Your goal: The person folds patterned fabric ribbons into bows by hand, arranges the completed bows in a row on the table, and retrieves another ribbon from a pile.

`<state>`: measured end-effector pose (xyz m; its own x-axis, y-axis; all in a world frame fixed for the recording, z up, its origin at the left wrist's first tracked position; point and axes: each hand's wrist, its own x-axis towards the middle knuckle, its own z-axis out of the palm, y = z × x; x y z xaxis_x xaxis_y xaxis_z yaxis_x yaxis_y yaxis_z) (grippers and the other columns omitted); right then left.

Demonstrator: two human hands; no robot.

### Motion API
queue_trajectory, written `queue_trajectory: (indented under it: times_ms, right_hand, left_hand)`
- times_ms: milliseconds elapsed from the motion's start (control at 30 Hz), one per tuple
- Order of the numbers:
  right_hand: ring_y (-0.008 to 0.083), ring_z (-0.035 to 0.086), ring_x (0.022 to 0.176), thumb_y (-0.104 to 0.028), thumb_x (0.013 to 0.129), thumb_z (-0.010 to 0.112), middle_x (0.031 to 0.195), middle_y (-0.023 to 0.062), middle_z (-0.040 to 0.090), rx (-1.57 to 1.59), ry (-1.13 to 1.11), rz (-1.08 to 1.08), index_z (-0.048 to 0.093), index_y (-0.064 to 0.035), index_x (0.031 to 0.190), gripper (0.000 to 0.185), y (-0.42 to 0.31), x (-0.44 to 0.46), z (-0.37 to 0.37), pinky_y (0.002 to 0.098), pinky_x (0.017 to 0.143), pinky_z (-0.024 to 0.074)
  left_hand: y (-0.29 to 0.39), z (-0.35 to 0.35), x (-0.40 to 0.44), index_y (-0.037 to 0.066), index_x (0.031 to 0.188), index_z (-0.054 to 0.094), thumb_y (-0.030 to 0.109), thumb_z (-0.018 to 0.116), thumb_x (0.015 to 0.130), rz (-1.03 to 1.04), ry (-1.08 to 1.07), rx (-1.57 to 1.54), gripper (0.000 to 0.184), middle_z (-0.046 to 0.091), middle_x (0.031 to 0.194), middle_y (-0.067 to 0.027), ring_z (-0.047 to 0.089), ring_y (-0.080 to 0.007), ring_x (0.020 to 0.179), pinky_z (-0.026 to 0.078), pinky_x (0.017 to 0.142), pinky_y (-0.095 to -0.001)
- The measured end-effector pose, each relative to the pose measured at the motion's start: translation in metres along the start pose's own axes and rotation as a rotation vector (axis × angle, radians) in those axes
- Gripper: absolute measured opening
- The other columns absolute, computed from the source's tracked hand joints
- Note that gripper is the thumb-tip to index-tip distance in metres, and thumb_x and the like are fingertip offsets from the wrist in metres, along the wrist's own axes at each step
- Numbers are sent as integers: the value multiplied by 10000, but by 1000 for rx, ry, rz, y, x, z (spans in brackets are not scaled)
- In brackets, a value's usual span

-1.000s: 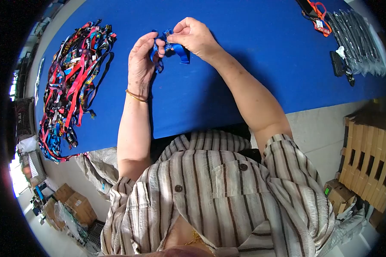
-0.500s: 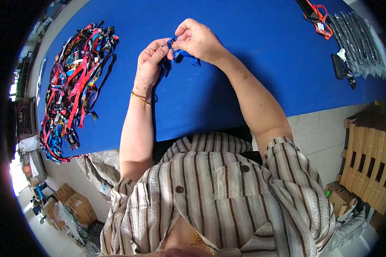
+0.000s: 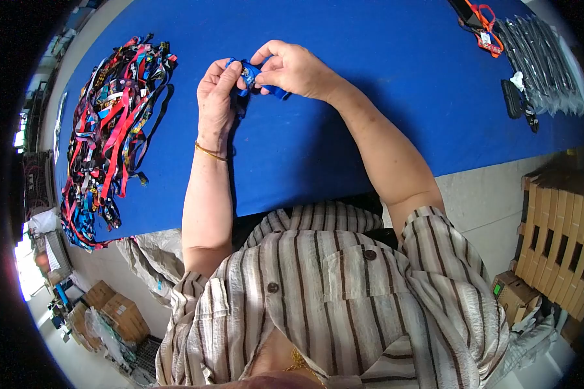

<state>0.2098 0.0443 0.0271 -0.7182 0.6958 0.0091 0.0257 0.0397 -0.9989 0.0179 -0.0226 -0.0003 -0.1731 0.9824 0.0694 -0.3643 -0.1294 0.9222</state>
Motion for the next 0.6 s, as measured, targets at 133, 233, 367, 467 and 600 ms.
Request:
queue_trajectory:
  times_ms: [133,233,367,467,600]
  right_hand:
    - [124,681,819,-143,982,704,931,74,718,-59,-3,46,624,10,1143,236,3,1,-9,262,744,553]
    - [116,667,794,-178,989,698,928,63,712,-118,-64,61,636,-17,1102,207,4,-1,-13,261,720,544]
    - [106,650,802,-205,1024,659,943,48,707,-176,-89,43,635,-32,1091,187,1,-2,-12,257,730,537]
    - [100,641,823,-228,1047,632,951,41,707,-99,-57,30,640,-31,1092,202,6,0,-7,258,750,535]
    - [99,630,826,-239,1055,622,950,28,706,-140,-70,55,658,-40,1076,204,5,1,-1,266,762,536]
  left_hand:
    - [2,-1,0,6,1071,650,99,648,1026,-7,22,-63,103,679,814,-30,623,-88,723,497,702,-218]
    - [2,1,-1,5,1066,643,92,644,1026,-29,14,-80,96,681,814,-37,628,-95,723,505,699,-225]
    - [-1,1,-1,6,1074,636,84,643,1024,-19,15,-29,92,685,821,-43,634,-101,728,512,705,-230]
    - [-1,2,-2,8,1082,635,80,644,1023,-12,6,0,93,690,834,-44,638,-101,735,514,710,-229]
    - [-3,-1,0,-3,1102,630,69,678,998,-10,-22,-12,135,710,865,-51,657,-97,750,525,728,-224]
